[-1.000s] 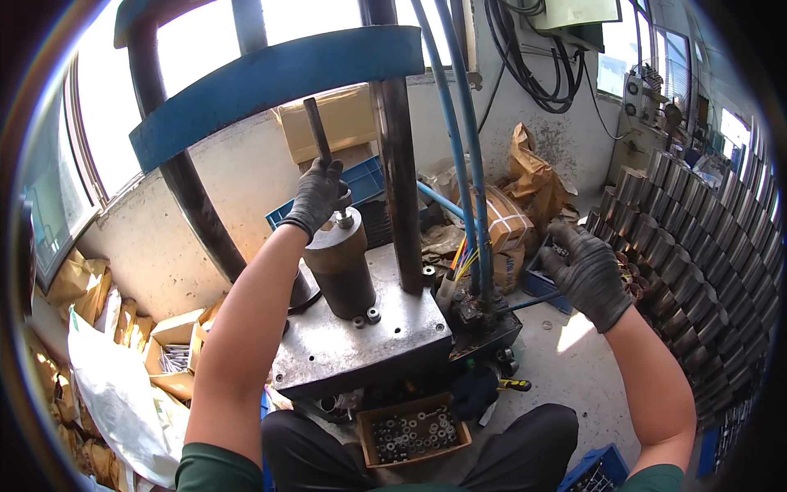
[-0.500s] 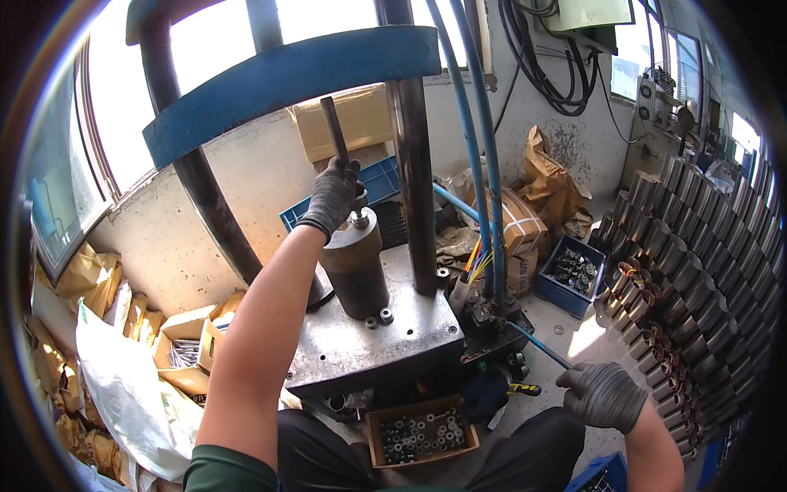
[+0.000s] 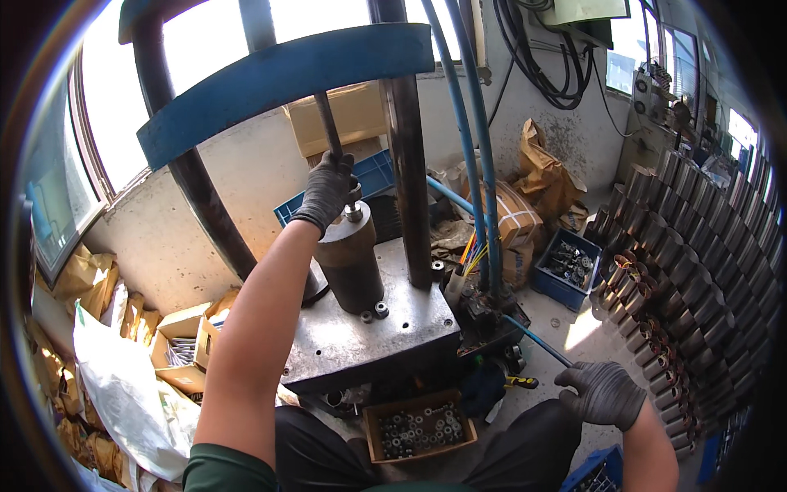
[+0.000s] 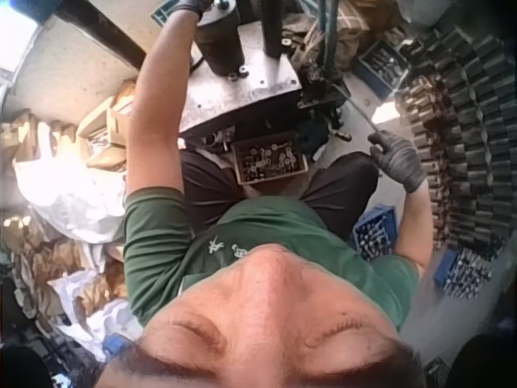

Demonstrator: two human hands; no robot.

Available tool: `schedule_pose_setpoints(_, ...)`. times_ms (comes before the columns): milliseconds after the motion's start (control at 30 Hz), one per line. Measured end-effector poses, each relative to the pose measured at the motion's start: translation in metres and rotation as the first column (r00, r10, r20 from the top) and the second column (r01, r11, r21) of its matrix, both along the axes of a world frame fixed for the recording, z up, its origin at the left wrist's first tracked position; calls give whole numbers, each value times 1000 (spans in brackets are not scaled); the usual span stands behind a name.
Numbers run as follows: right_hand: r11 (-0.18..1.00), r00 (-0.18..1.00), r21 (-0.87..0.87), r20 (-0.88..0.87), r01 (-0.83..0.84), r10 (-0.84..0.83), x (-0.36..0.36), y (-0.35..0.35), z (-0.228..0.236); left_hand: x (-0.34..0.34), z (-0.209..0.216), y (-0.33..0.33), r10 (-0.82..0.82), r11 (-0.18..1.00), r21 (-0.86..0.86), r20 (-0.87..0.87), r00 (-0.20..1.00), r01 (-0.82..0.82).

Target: Operating a manual press machine to assemble metal parts.

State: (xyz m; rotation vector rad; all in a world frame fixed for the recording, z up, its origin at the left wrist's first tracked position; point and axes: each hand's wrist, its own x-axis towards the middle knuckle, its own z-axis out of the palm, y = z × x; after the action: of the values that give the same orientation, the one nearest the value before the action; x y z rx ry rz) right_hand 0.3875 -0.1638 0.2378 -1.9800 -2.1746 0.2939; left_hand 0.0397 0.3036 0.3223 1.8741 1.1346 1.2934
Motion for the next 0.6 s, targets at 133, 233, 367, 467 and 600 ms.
schedule_pose_setpoints(133,997,1000,70,18,-16,15,5,2,-5,1,-1,0,-11,1000,-22,69,998,12)
schedule_pose_setpoints(233,975,988,-216,127,-60,89,9,-4,-13,2,-3,4,-43,997,-59,128,991,51)
schedule_pose_setpoints(367,977,996,-210,72,-30,46,5,-7,-9,1,-7,9,15,1000,-15,27,1000,-14)
schedule_pose_setpoints(467,998,996,-8,-53,69,-69,-7,7,9,0,-7,8,-15,1000,26,52,999,13)
schedule_pose_setpoints(600,772,994,626,-78,104,-71,-7,87,44,0,-5,2,-14,999,-34,35,999,15)
